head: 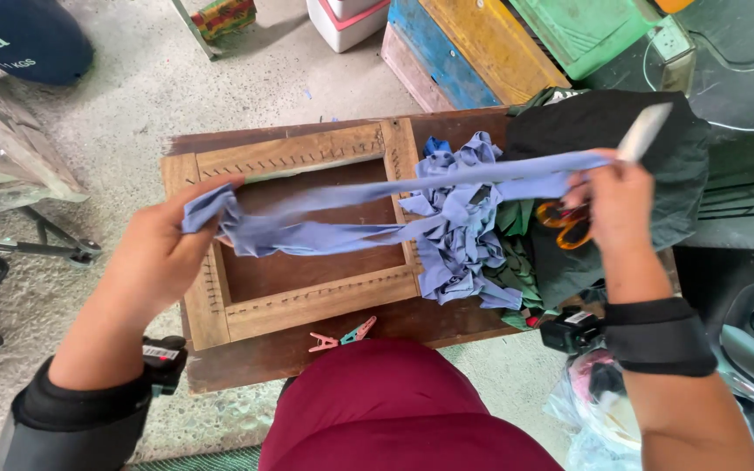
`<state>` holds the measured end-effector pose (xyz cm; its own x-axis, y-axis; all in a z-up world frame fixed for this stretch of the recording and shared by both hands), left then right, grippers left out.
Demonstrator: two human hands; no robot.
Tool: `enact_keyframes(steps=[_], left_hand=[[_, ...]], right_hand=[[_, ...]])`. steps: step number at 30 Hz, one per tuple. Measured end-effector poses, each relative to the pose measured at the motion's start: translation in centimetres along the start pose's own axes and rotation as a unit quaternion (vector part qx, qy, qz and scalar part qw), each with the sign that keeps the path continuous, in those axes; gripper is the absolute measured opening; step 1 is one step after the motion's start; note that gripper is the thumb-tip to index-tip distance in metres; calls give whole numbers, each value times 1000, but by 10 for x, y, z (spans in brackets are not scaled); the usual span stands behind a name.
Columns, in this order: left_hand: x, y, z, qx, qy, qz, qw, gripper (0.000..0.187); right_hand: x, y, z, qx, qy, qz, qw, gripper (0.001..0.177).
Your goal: The person cuts fabric strips from a larger piece of fabric with scissors, then places the cut strips onto a wooden loom frame for rug making. The fabric is occasionally repositioned and straightened by hand throughout the process.
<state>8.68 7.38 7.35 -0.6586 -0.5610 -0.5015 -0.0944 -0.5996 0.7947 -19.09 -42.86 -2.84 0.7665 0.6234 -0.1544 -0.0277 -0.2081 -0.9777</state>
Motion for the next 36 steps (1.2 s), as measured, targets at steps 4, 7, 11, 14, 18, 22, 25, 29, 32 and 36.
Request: enact_keyframes(steps=[4, 7, 11, 14, 18, 22, 25, 29, 32, 36], left_hand=[[3, -15, 1, -11, 35, 45, 998, 30], [9, -6, -1, 24, 19, 103, 994, 24], [20, 20, 7, 106, -19, 184, 977, 28], [29, 62, 21, 137, -85, 243, 957, 34], [33, 78, 33, 122, -123, 276, 945, 49], [4, 33, 37, 126, -47, 380, 915, 56], [-21, 11, 45, 138, 33, 429, 892, 43], [-5, 21, 28, 128, 59, 441, 887, 44], [47, 26, -8, 16, -45, 363, 931, 19], [131, 44, -35, 43, -145, 150, 977, 71]], right_hand=[[-22, -11, -3, -32, 60, -11, 998, 14], [-5, -11, 5, 13, -28, 63, 998, 14], [66, -24, 34, -30, -339, 198, 919, 32], [128, -63, 55, -88, -387, 121, 910, 47], [183, -86, 75, 44, -449, -26, 892, 60], [174, -23, 69, 100, -570, 6, 815, 32], [136, 24, 35, 74, -550, 162, 816, 18], [109, 7, 6, 109, -393, 123, 905, 14], [123, -17, 13, 108, -366, 43, 923, 13], [170, -81, 53, -190, -461, -109, 860, 22]])
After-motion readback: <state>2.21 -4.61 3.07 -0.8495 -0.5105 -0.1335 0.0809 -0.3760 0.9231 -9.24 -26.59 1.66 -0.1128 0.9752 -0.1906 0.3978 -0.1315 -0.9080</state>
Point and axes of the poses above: each hand's wrist, its own z-axis away from the middle knuckle, its own x-axis out of the palm, y = z × x, the point moved 3 cm from there along -z, towards the middle knuckle, and after that the axes turned 14 degrees about -x, right-handed, at the moved point
